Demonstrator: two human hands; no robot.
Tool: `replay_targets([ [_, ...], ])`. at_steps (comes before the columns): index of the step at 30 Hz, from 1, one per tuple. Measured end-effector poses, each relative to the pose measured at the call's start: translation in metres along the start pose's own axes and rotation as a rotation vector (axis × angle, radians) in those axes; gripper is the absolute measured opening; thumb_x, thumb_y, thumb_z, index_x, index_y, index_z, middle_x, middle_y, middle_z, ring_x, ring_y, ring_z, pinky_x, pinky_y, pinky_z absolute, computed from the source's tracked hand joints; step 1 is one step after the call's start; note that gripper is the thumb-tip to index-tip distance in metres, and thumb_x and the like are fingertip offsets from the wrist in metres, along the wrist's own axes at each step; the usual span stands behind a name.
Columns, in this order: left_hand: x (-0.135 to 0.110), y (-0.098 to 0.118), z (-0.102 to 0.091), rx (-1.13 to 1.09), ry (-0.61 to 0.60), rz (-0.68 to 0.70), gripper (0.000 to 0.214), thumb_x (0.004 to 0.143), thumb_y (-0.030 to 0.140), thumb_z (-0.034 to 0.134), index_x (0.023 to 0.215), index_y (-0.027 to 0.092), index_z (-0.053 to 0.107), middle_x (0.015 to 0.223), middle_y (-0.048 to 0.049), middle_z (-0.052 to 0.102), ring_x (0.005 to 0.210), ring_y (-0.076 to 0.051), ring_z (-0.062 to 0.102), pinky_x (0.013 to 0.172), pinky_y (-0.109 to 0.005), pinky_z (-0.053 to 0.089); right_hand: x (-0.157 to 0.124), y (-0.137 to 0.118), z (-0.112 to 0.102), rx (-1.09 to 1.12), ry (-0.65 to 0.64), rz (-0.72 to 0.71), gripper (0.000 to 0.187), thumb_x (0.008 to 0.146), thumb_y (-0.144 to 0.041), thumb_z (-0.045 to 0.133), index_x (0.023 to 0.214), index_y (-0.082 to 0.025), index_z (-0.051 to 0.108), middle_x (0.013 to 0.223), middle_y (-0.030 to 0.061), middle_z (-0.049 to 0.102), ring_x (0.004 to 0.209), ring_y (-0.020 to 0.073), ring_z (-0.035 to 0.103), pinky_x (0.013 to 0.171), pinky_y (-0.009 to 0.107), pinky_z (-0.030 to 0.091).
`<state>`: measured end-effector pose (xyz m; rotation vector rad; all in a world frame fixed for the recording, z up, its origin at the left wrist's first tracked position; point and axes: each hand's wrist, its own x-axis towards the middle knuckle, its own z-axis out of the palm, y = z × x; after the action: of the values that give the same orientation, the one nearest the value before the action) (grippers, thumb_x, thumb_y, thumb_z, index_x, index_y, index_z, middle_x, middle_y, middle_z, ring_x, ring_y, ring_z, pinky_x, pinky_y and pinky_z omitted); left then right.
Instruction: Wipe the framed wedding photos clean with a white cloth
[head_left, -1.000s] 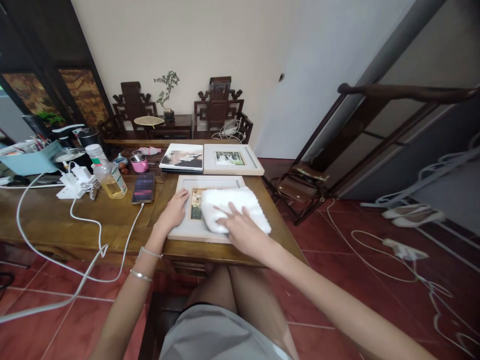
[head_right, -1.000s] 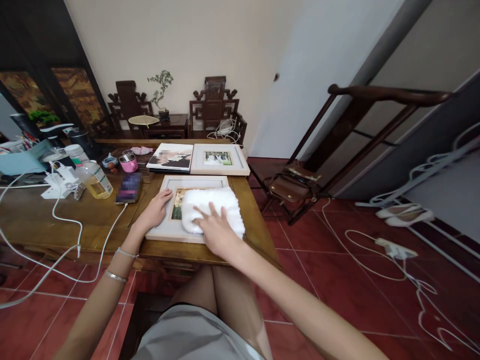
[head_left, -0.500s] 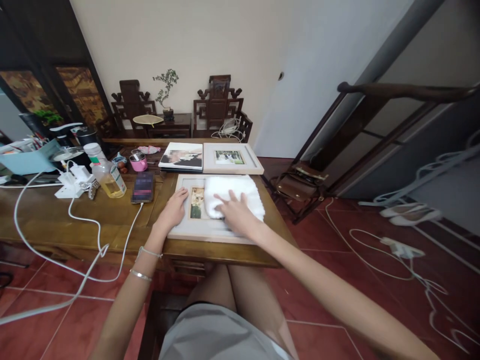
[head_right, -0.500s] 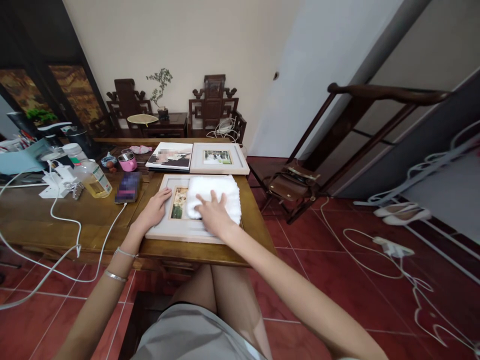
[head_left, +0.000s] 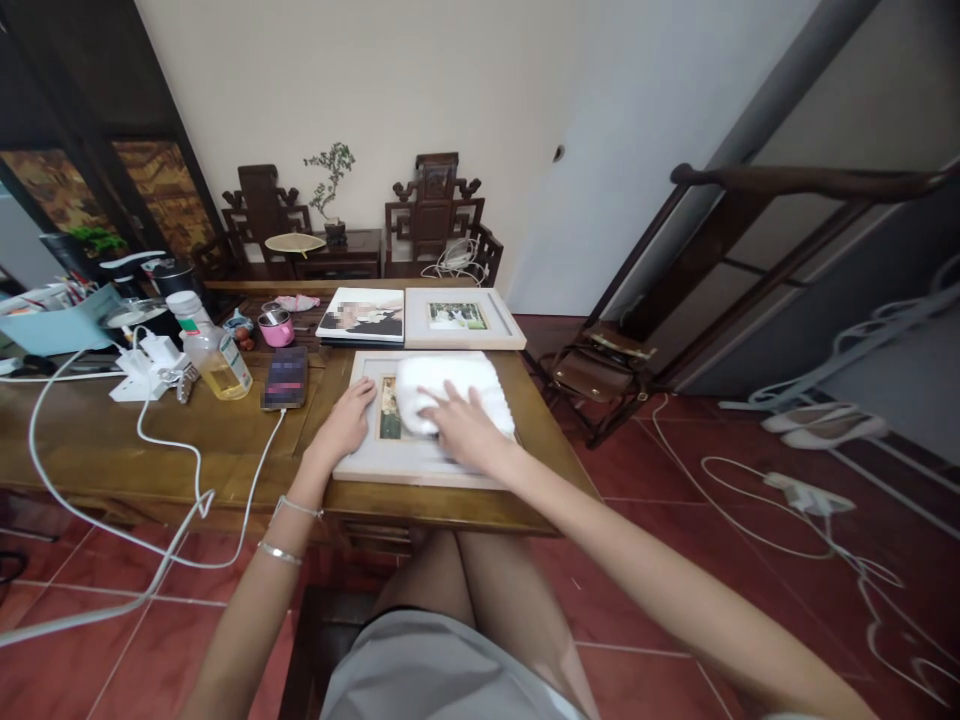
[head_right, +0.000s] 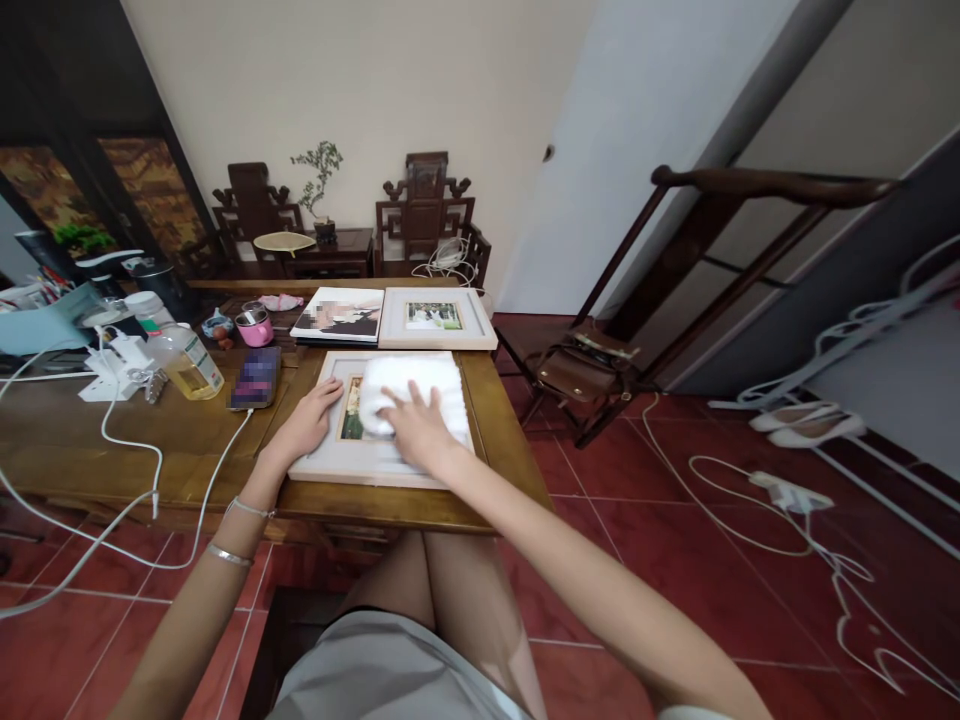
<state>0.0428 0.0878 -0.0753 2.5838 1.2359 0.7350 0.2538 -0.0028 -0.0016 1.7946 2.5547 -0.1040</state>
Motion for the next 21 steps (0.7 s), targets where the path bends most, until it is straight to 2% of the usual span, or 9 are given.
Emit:
replay_targets([
  [3,0.000,0.000,0.001,-0.023,-0.003,-0.002,0.061,0.074,-0.005,0.035,0.131,0.005,0.055,0.141,-0.0165,0.050,0.139,-0.024,0.038,0.118,-0.043,0.028,0.047,0.031,0.008,-0.074,0.112,0.029,0.059,0.079,0.001,0.046,0.134,-0.020,0.054,0.162,0.0056,0.014,0.145,0.0416,0.010,0.108,0.070,0.020],
  [6,0.000,-0.001,0.001,-0.039,0.010,-0.014,0.060,0.075,-0.004,0.035,0.131,0.005,0.056,0.141,-0.0165,0.050,0.139,-0.024,0.038,0.119,-0.043,0.027,0.074,0.042,0.012,-0.089,0.151,0.031,0.050,0.085,-0.005,0.047,0.132,-0.021,0.057,0.162,0.0043,0.016,0.145,0.0448,0.006,0.107,0.073,0.015],
  [8,0.000,-0.001,0.001,-0.041,0.017,-0.015,0.060,0.077,-0.003,0.035,0.132,0.007,0.055,0.142,-0.0152,0.050,0.139,-0.023,0.038,0.119,-0.044,0.028,0.074,0.034,0.013,-0.086,0.128,0.026,0.050,0.085,-0.004,0.048,0.131,-0.022,0.058,0.161,0.0043,0.020,0.144,0.0463,0.008,0.106,0.074,0.015],
  [11,-0.001,-0.002,0.002,-0.039,0.025,-0.013,0.060,0.078,-0.002,0.035,0.134,0.009,0.053,0.143,-0.0131,0.049,0.139,-0.022,0.038,0.118,-0.043,0.028,0.048,0.007,0.007,-0.058,0.027,-0.016,0.058,0.082,0.000,0.047,0.133,-0.024,0.056,0.159,0.0056,0.025,0.143,0.0465,0.014,0.103,0.076,0.020],
  [14,-0.002,0.000,0.003,-0.046,0.027,-0.032,0.057,0.079,-0.002,0.035,0.132,0.007,0.054,0.142,-0.0145,0.049,0.139,-0.022,0.038,0.118,-0.042,0.029,0.002,-0.021,-0.011,0.004,-0.126,-0.072,0.062,0.077,0.004,0.045,0.131,-0.023,0.058,0.158,0.0064,0.028,0.141,0.0459,0.023,0.099,0.076,0.028],
  [17,-0.002,0.002,0.002,-0.043,0.017,-0.045,0.056,0.080,-0.001,0.035,0.132,0.006,0.054,0.143,-0.0157,0.048,0.139,-0.023,0.037,0.118,-0.043,0.029,-0.043,-0.037,-0.032,0.111,-0.266,-0.158,0.063,0.073,0.006,0.043,0.126,-0.024,0.062,0.155,0.0048,0.033,0.139,0.0444,0.028,0.099,0.073,0.033],
  [19,-0.003,0.003,0.001,-0.036,0.011,-0.046,0.057,0.080,-0.001,0.035,0.133,0.009,0.053,0.144,-0.0143,0.048,0.139,-0.022,0.037,0.118,-0.043,0.029,-0.064,-0.042,-0.039,0.160,-0.286,-0.212,0.061,0.072,0.005,0.043,0.123,-0.023,0.063,0.154,0.0040,0.036,0.140,0.0433,0.028,0.102,0.070,0.033],
  [21,-0.003,0.003,0.001,-0.041,0.006,-0.047,0.057,0.080,0.000,0.036,0.134,0.009,0.053,0.144,-0.0142,0.047,0.140,-0.022,0.036,0.118,-0.043,0.029,-0.073,-0.042,-0.039,0.175,-0.263,-0.228,0.060,0.072,0.004,0.043,0.122,-0.022,0.064,0.153,0.0051,0.038,0.141,0.0423,0.025,0.104,0.068,0.031],
])
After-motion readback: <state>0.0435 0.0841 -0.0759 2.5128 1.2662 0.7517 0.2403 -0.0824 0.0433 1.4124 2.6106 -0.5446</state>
